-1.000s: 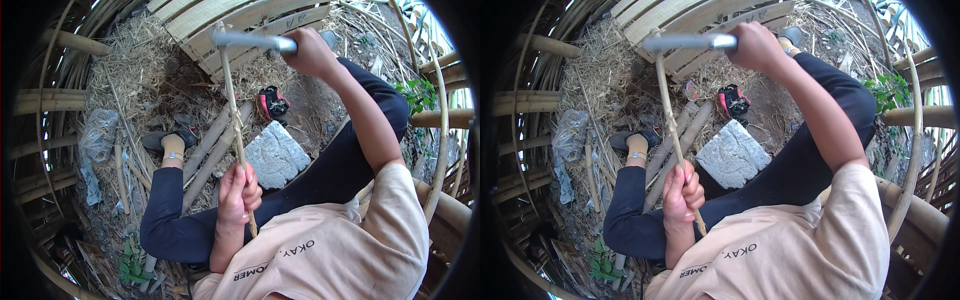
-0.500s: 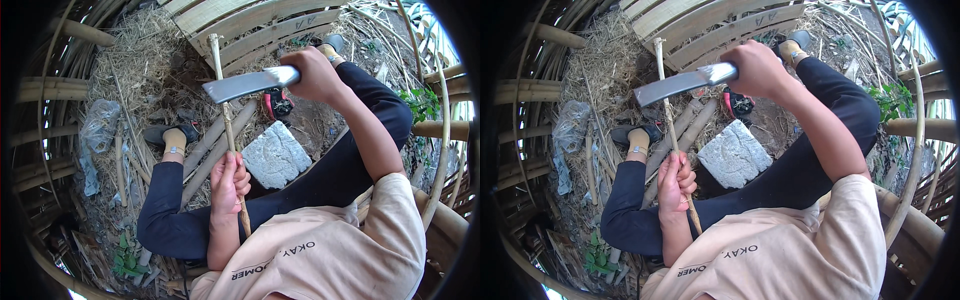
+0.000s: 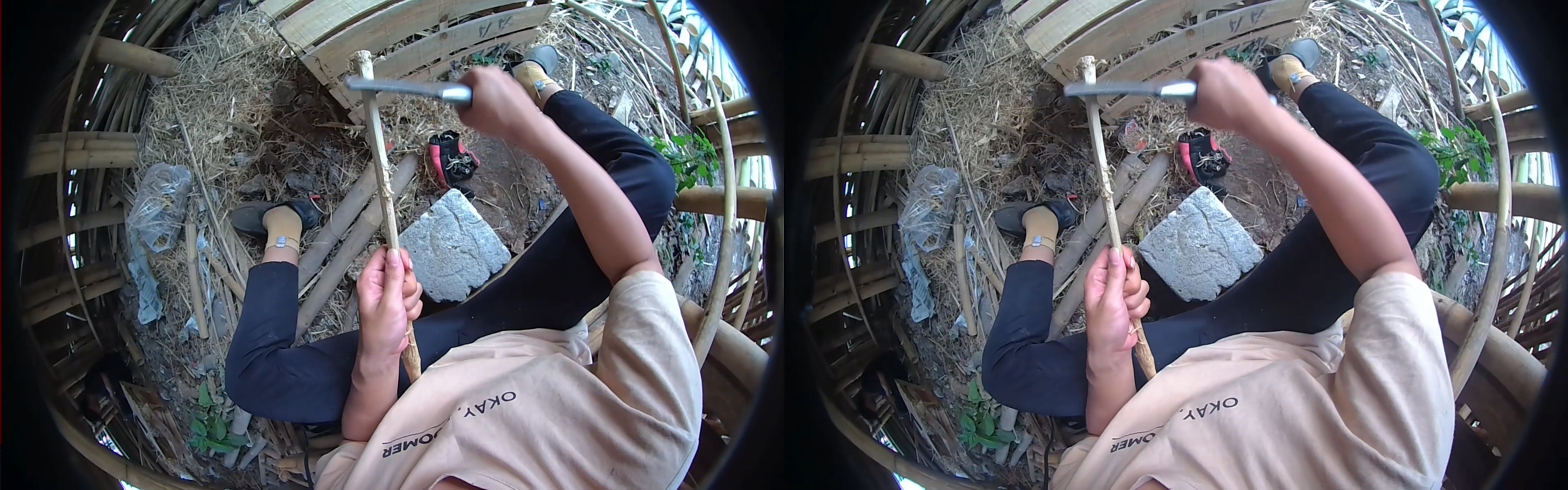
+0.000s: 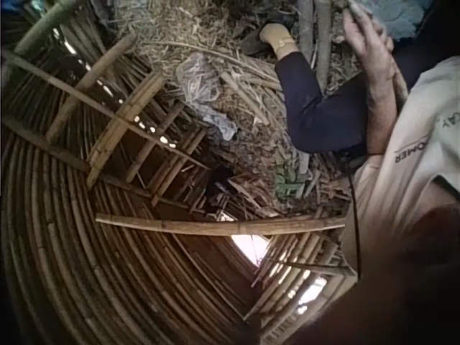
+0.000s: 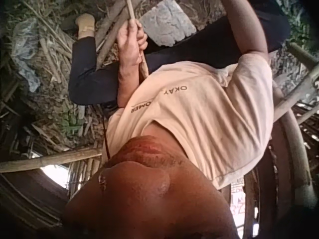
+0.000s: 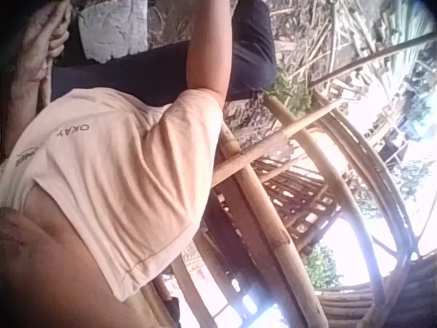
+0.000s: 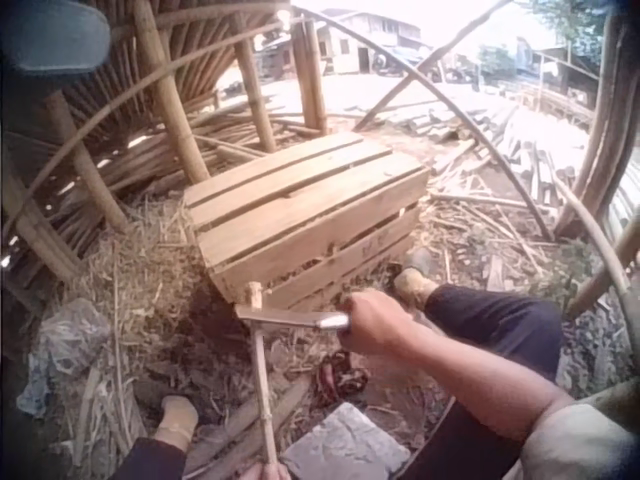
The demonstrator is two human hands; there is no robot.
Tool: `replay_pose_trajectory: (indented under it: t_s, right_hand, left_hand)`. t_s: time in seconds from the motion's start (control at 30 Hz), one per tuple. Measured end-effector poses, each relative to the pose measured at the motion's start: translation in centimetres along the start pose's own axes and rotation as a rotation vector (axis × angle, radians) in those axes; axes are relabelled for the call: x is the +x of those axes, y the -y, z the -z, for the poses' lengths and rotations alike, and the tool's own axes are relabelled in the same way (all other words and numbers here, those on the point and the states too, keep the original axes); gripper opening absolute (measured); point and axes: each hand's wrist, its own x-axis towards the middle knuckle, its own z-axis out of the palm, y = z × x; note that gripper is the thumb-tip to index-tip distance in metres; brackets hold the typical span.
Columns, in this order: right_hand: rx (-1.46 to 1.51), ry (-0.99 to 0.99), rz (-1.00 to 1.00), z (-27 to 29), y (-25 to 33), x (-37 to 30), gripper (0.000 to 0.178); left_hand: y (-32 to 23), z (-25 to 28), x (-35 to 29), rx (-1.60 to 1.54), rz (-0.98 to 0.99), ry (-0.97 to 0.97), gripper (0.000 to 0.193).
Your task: The person strips bark from a wooden stick using a blade.
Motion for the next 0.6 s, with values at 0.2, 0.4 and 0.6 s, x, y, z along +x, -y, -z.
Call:
replay_pose_trajectory:
  t_s: [0.2,0.4,0.6]
  right_hand:
    - [0.015,0.213,0.193,0.0,2.9,-2.4,0.018]
    - [-0.111,0.051,0.117,-0.7,1.3,-0.8,0.016]
    - [-0.09,0.259,0.153,-1.2,3.2,-2.4,0.01]
  left_hand:
    - [-0.2,1.0,0.2,0.018,-0.021,-0.035,0.025]
    - [0.5,0.2,0.6,0.077,-0.023,-0.102,0.025]
    - [0.5,1.0,0.6,0.051,-0.018,-0.106,0.024]
